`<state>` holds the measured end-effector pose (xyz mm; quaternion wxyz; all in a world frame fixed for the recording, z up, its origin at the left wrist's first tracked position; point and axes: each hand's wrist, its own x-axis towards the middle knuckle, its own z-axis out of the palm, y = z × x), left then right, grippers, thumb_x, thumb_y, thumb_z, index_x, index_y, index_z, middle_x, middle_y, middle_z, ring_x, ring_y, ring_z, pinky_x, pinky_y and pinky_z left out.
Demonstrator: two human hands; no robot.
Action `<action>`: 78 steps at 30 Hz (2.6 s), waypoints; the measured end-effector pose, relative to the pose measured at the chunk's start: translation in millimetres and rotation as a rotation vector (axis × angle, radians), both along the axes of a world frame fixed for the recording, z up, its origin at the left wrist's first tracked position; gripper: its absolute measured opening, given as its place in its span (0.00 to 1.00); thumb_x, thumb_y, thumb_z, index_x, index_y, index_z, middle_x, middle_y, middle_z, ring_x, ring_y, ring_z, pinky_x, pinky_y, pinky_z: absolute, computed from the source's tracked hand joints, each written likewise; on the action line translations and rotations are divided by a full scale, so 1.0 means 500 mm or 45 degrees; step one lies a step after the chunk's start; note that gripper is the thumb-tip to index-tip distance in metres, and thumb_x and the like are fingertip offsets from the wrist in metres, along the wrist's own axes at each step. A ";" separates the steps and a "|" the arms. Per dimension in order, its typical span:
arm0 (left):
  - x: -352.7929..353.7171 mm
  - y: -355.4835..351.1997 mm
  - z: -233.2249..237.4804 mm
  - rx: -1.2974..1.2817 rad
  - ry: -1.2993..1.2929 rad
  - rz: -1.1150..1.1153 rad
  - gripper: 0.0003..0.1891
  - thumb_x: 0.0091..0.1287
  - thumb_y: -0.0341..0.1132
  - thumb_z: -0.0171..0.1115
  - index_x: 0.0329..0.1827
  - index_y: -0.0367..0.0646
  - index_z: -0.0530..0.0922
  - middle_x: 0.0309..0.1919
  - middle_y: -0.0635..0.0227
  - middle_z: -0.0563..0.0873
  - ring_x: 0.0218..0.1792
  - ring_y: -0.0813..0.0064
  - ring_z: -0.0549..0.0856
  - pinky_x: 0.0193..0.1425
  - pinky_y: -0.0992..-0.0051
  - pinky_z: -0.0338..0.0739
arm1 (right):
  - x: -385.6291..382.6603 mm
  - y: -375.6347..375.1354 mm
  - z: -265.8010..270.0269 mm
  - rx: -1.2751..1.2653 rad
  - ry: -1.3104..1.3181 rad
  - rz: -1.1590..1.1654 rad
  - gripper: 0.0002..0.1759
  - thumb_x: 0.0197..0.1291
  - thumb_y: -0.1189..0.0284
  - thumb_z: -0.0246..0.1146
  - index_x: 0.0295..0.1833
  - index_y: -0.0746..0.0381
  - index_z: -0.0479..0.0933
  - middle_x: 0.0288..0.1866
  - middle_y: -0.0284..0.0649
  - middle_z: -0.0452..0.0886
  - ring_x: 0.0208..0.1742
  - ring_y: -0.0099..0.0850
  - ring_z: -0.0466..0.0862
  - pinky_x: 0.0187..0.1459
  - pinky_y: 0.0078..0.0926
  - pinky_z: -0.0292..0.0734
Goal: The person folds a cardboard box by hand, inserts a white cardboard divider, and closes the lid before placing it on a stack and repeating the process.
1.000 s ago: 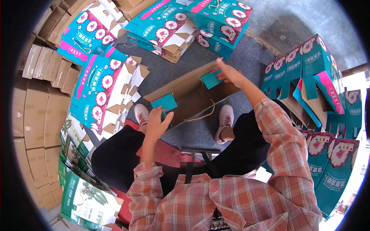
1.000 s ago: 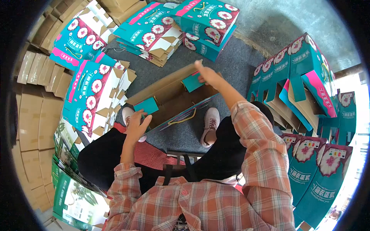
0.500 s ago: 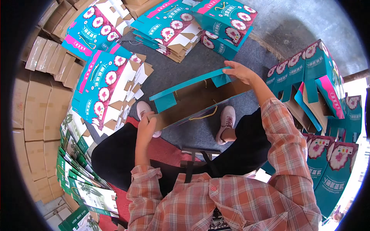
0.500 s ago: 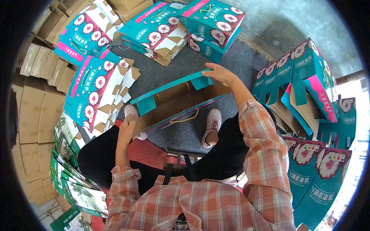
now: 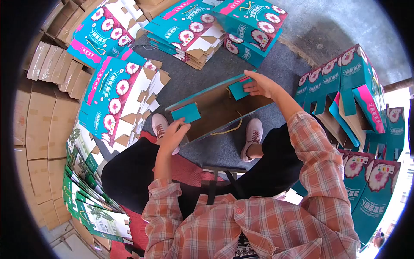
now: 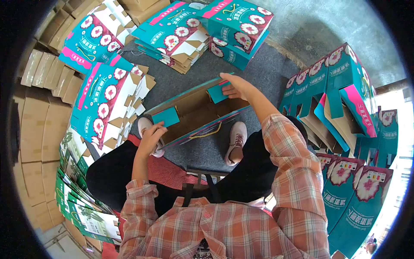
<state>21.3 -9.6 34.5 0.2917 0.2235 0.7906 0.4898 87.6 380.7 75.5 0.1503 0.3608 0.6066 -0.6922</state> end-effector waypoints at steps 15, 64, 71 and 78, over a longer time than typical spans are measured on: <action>0.028 -0.050 0.024 -0.283 -0.022 0.312 0.23 0.64 0.40 0.49 0.55 0.30 0.76 0.50 0.43 0.82 0.54 0.55 0.81 0.60 0.66 0.71 | 0.023 0.029 -0.010 0.390 -0.030 0.409 0.54 0.50 0.60 0.74 0.76 0.62 0.49 0.68 0.44 0.67 0.64 0.38 0.72 0.62 0.37 0.69; 0.032 -0.004 -0.075 -0.388 0.453 0.039 0.56 0.58 0.47 0.69 0.76 0.41 0.34 0.61 0.40 0.72 0.60 0.45 0.75 0.59 0.60 0.73 | 0.092 -0.011 0.064 0.839 0.011 1.487 0.50 0.55 0.32 0.52 0.61 0.69 0.73 0.63 0.55 0.74 0.66 0.49 0.71 0.67 0.42 0.63; 0.036 -0.006 -0.060 -0.161 0.508 0.064 0.44 0.67 0.43 0.60 0.77 0.40 0.42 0.64 0.43 0.70 0.63 0.53 0.74 0.64 0.67 0.68 | 0.035 -0.008 0.084 0.920 -0.268 1.424 0.53 0.42 0.44 0.72 0.68 0.66 0.64 0.61 0.55 0.74 0.65 0.50 0.72 0.63 0.39 0.68; 0.011 -0.017 -0.134 0.040 -0.532 0.591 0.34 0.73 0.55 0.48 0.71 0.37 0.61 0.62 0.51 0.73 0.61 0.60 0.75 0.65 0.71 0.66 | 0.037 -0.017 0.002 1.501 -0.181 0.878 0.61 0.35 0.40 0.74 0.69 0.69 0.59 0.59 0.58 0.74 0.62 0.52 0.75 0.62 0.37 0.71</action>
